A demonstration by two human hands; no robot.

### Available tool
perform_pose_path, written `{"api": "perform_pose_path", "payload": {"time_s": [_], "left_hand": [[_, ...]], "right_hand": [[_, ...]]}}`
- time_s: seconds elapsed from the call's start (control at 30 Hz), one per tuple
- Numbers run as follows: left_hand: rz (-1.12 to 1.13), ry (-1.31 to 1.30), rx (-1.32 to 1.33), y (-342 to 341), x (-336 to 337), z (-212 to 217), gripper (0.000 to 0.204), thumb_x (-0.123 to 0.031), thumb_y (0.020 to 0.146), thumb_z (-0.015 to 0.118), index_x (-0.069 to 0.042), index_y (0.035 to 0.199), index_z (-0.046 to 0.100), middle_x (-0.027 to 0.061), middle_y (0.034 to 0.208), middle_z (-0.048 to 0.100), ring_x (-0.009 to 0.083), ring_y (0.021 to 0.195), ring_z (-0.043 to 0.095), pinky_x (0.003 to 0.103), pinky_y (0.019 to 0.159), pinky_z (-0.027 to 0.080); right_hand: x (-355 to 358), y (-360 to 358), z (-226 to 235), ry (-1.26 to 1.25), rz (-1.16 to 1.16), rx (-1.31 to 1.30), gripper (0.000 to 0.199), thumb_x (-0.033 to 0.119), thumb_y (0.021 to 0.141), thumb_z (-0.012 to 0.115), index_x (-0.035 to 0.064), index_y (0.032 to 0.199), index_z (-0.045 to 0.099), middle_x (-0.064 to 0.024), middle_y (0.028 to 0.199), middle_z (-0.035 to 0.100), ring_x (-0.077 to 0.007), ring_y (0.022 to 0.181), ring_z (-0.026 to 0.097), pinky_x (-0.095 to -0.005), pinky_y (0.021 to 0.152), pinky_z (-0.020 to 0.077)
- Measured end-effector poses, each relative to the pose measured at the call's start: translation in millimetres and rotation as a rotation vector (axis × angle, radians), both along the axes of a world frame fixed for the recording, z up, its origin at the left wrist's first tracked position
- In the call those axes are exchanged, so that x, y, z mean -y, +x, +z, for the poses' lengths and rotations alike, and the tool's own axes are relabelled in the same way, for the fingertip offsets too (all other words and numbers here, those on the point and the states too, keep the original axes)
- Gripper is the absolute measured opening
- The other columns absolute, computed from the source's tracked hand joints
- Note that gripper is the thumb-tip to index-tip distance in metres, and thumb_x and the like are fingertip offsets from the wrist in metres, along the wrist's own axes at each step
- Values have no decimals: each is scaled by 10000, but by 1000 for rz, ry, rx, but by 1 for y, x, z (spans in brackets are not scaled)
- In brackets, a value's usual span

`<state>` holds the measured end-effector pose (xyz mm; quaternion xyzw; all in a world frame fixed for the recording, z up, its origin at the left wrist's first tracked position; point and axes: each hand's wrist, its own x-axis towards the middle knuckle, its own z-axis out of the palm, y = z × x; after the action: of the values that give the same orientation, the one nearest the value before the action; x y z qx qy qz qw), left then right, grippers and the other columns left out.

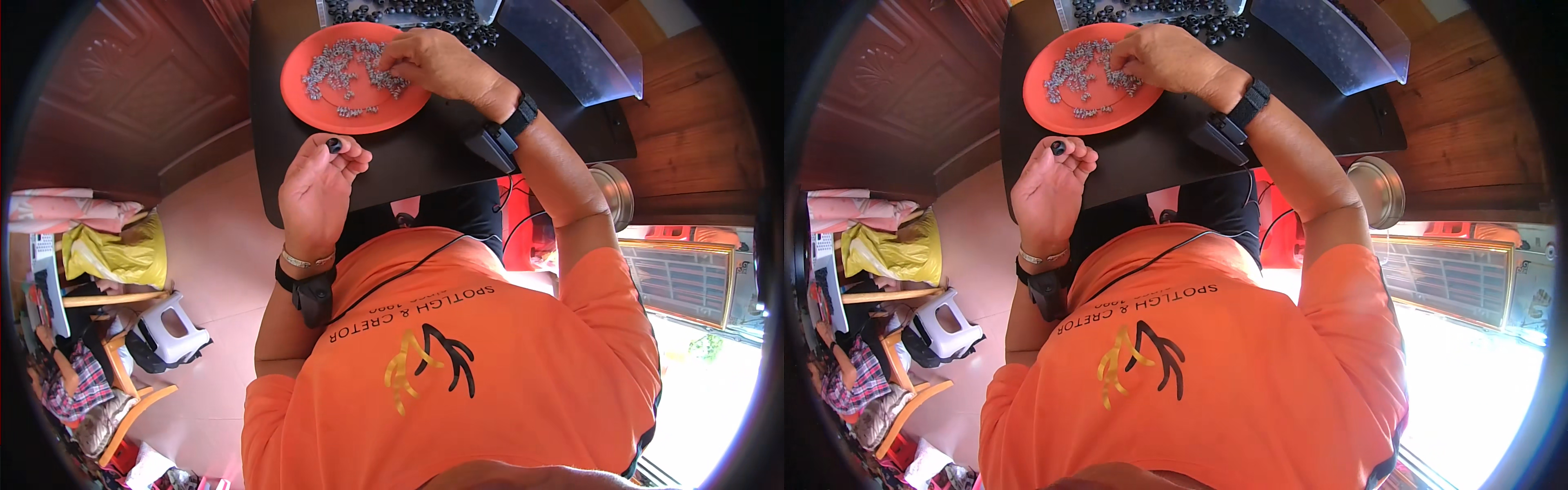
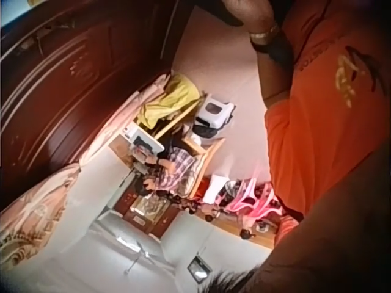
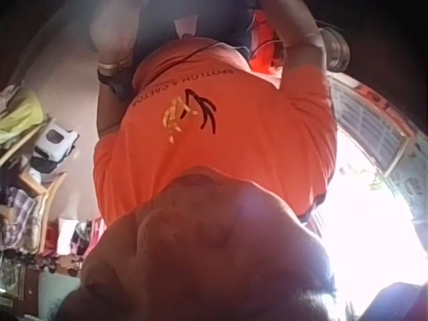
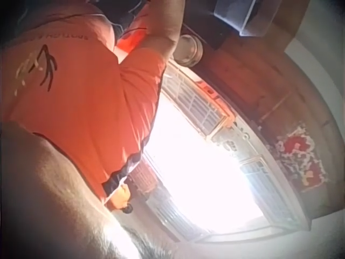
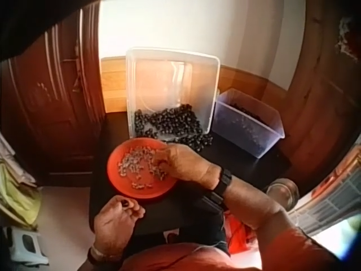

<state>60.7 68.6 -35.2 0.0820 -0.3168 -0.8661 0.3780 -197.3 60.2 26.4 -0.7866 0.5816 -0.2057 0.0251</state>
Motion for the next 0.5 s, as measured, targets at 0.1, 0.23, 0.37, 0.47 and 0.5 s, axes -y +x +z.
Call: {"api": "perform_pose_path", "payload": {"time_s": [0.1, 0.23, 0.37, 0.47, 0.5], "left_hand": [[9, -7, -2, -1, -1, 1, 216, -182, 951, 421, -8, 991, 542, 123, 978, 565, 256, 960, 558, 363, 885, 422], [11, -19, -19, -1, -2, 1, 224, -179, 954, 411, -8, 998, 550, 122, 971, 582, 249, 949, 570, 352, 866, 426], [9, -13, -18, -2, -1, 2, 231, -183, 955, 409, -6, 998, 550, 124, 972, 581, 251, 949, 570, 354, 866, 426], [-4, -12, -1, -1, 0, 2, 212, -175, 943, 415, -5, 984, 534, 138, 990, 540, 277, 982, 535, 388, 913, 413], [-6, -13, -4, -1, 0, 1, 214, -176, 944, 413, -5, 984, 534, 138, 991, 541, 277, 981, 536, 388, 913, 413]], "right_hand": [[-3, 0, 7, 29, 5, -24, 154, 79, 812, 625, 40, 956, 664, -111, 909, 639, -280, 853, 632, -347, 757, 513], [-8, 9, 10, 70, 39, -51, 147, 116, 806, 637, 52, 934, 669, -91, 902, 628, -269, 883, 615, -350, 775, 500], [-9, 26, 3, 139, 117, -41, 134, 145, 800, 645, 50, 892, 662, -79, 885, 620, -263, 890, 597, -359, 783, 489], [-9, 33, -4, 120, 123, -78, 123, 150, 797, 645, 43, 859, 648, -75, 863, 613, -267, 880, 584, -364, 779, 483], [-9, 33, -4, 101, 112, -106, 128, 150, 796, 645, 47, 870, 645, -76, 864, 613, -273, 876, 588, -373, 767, 486]]}}
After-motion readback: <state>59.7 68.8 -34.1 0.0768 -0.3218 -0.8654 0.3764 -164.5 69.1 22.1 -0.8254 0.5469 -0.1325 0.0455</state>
